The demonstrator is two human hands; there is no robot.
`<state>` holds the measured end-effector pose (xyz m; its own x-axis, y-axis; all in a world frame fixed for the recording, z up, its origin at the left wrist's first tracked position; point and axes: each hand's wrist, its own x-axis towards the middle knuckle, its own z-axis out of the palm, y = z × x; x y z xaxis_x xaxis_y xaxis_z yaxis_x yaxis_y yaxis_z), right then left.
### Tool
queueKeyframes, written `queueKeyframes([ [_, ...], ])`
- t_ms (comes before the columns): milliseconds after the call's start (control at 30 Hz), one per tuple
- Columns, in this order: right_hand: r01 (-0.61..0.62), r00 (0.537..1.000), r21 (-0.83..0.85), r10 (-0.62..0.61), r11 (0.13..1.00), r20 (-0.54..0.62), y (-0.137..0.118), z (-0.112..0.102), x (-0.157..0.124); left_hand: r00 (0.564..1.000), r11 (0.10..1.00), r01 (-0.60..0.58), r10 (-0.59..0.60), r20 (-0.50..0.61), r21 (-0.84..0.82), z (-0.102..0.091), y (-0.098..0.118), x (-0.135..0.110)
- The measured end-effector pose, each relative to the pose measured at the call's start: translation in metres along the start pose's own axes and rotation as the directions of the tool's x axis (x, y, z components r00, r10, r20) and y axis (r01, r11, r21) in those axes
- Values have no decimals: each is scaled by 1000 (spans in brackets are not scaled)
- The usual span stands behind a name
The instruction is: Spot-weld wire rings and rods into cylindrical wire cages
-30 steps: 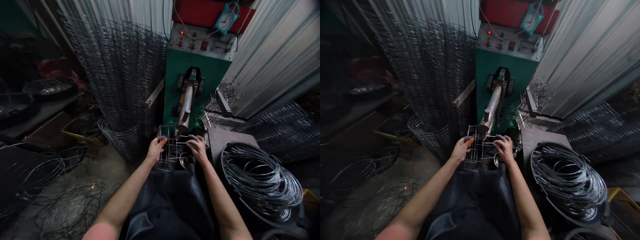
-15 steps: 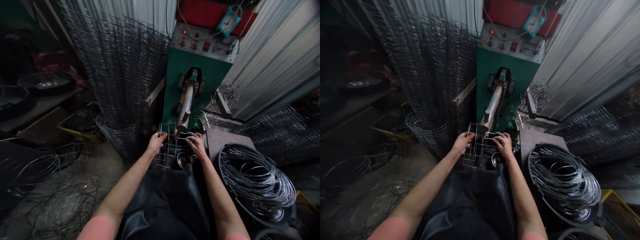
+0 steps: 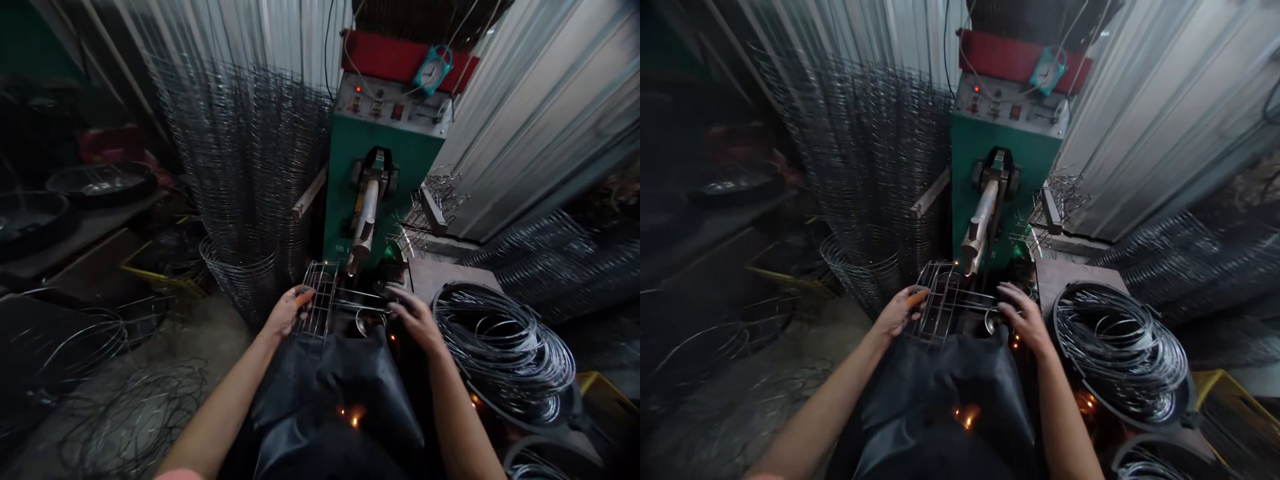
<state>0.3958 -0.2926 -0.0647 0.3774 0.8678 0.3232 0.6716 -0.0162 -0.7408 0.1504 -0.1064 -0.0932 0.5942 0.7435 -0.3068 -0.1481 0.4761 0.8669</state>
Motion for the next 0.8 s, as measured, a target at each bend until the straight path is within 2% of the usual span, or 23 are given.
queueKeyframes([
  [67,-110,984,30,113,993,-138,16,-18,-30,997,995,70,-71,-8,-69,-18,5,-24],
  [100,-127,983,4,126,992,-132,26,-22,-45,993,987,114,-117,-12,-113,-24,8,-35],
  [133,-116,990,-36,113,993,-79,34,-21,-60,985,972,170,-172,-3,-161,-28,9,-43],
  [200,-38,991,-103,51,994,124,42,-5,-87,948,915,318,-308,80,-247,-32,6,-54],
  [267,24,960,-134,15,991,281,38,22,-111,872,819,487,-434,228,-302,-31,-6,-58],
  [367,89,915,-138,-26,986,402,20,60,-143,751,668,657,-538,383,-349,-29,-30,-61],
  [433,114,896,-92,-63,989,440,8,72,-161,721,623,692,-570,394,-364,-28,-42,-63],
  [500,108,892,-38,-80,993,446,-2,76,-174,742,643,670,-563,364,-371,-26,-48,-69],
  [533,90,896,-18,-73,996,438,-6,76,-178,769,671,639,-541,341,-376,-24,-49,-72],
  [600,22,925,7,-23,1000,380,-13,76,-180,848,754,529,-455,271,-390,-17,-50,-80],
  [667,-82,957,55,64,995,283,-19,76,-171,929,859,371,-341,146,-353,-9,-53,-87],
  [733,-165,972,139,138,977,189,-24,79,-153,982,959,186,-189,5,-215,1,-60,-94],
  [800,-195,977,210,172,958,124,-29,85,-132,998,1000,21,-21,-63,14,11,-69,-100],
])
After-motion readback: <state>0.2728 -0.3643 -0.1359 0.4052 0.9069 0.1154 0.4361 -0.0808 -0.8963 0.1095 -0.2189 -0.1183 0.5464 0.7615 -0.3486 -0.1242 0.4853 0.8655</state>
